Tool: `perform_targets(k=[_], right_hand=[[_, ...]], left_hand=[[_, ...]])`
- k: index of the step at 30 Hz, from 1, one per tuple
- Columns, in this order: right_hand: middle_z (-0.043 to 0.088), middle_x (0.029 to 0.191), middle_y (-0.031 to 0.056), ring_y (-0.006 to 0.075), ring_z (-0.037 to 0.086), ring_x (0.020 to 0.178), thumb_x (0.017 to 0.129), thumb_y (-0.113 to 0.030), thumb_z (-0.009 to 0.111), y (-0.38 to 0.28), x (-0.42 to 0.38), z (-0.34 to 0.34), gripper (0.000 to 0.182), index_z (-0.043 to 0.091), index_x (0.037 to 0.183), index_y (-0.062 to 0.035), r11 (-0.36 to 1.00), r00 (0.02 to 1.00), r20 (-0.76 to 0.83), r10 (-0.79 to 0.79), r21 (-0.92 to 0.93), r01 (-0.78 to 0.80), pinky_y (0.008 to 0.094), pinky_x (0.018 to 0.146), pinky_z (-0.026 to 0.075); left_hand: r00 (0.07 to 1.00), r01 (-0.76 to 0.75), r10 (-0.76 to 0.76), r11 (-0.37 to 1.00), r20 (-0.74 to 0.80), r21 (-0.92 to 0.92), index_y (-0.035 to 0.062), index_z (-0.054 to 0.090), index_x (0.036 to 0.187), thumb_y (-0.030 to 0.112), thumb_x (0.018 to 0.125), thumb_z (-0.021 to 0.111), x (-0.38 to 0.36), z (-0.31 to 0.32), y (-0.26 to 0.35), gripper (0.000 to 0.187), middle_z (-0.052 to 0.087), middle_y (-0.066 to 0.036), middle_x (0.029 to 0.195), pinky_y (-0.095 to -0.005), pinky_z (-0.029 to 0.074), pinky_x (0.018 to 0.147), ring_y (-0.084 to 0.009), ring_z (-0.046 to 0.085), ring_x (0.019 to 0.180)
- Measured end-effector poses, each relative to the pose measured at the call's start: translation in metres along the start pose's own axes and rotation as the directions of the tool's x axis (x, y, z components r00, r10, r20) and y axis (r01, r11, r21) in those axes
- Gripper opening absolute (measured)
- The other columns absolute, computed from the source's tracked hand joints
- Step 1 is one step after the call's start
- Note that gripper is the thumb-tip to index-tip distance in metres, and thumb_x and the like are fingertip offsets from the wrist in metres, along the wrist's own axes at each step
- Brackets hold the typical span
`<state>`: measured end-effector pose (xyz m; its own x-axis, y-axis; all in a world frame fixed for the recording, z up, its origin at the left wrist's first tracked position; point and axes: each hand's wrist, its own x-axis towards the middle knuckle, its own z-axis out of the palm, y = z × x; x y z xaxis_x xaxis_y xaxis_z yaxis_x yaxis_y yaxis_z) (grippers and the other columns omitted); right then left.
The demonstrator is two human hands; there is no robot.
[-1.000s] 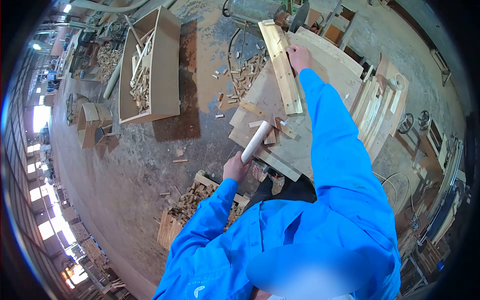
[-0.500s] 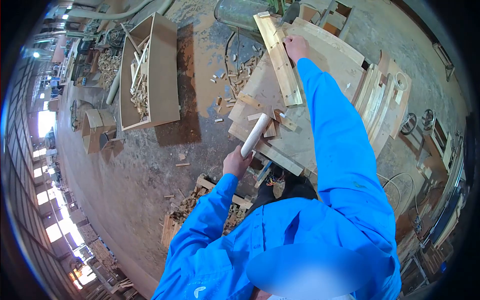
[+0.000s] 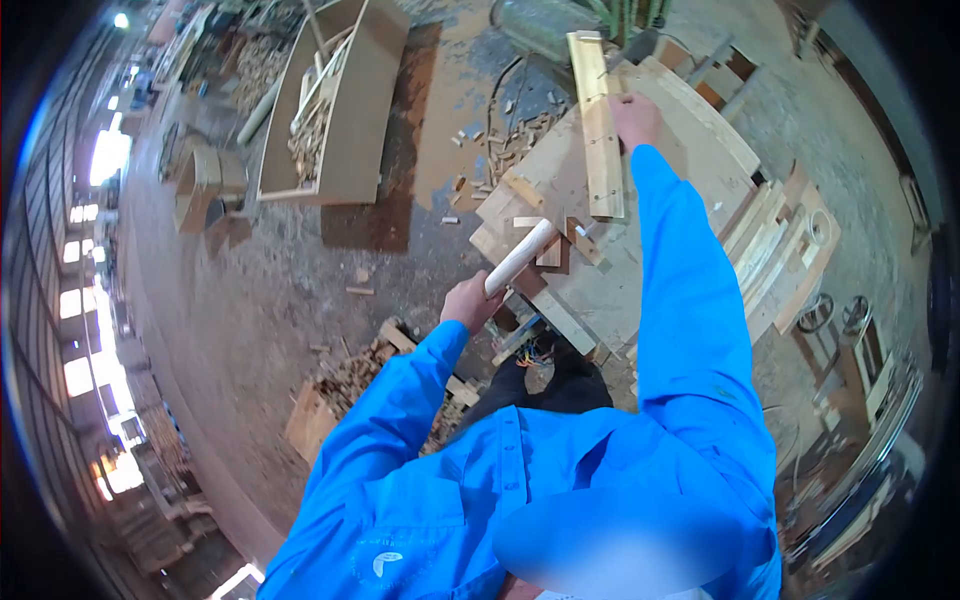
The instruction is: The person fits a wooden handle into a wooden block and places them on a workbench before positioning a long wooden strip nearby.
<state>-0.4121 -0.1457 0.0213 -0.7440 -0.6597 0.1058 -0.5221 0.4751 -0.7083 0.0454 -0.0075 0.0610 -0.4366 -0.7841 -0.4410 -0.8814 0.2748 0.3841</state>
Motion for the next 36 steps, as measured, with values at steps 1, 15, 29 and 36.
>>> perform_targets(k=[1,15,29,36], right_hand=[[0.08,0.103,0.0173,0.0381,0.075,0.099,0.09,-0.049,0.072,-0.002,-0.006,-0.01,0.044,0.083,0.102,-0.0084,1.0,1.0,0.024,-0.005,-0.004,0.005,0.047,0.09,0.057],[0.07,0.091,-0.0001,0.0071,0.061,0.081,0.102,-0.017,0.074,-0.042,-0.281,-0.085,0.023,0.075,0.108,0.0046,0.764,0.974,0.212,0.076,0.615,-0.193,0.0249,0.071,0.05],[0.076,0.103,0.011,0.0318,0.072,0.097,0.087,-0.017,0.085,-0.196,-0.445,-0.021,0.027,0.077,0.11,-0.0063,0.831,0.548,0.636,-0.542,0.312,0.46,0.0418,0.091,0.055],[0.073,0.112,0.0099,0.0325,0.065,0.113,0.092,-0.036,0.08,-0.211,-0.426,0.032,0.035,0.075,0.113,-0.008,0.633,0.441,0.568,-0.696,0.194,0.749,0.0484,0.098,0.045]], left_hand=[[1.0,0.029,-0.03,0.999,-0.008,-0.019,0.0072,0.064,0.107,0.049,0.096,0.072,0.0,0.001,-0.002,0.044,0.075,-0.025,0.099,-0.0582,0.055,0.083,-0.048,0.071,0.097],[0.994,-0.093,0.099,0.987,0.036,-0.129,0.0049,0.064,0.11,0.055,0.094,0.073,-0.015,-0.019,-0.017,0.054,0.074,-0.022,0.104,-0.0543,0.056,0.087,-0.0439,0.071,0.101],[0.964,-0.201,-0.175,0.0,-0.198,-0.98,-0.0003,0.062,0.125,0.018,0.107,0.066,-0.121,0.001,-0.104,0.026,0.071,-0.008,0.11,-0.0313,0.057,0.086,-0.0137,0.068,0.1],[0.81,-0.019,-0.58,-0.176,0.088,-0.984,-0.0002,0.063,0.12,0.023,0.107,0.067,-0.164,0.049,-0.233,0.027,0.071,-0.006,0.106,-0.0303,0.059,0.078,-0.0131,0.069,0.094]])
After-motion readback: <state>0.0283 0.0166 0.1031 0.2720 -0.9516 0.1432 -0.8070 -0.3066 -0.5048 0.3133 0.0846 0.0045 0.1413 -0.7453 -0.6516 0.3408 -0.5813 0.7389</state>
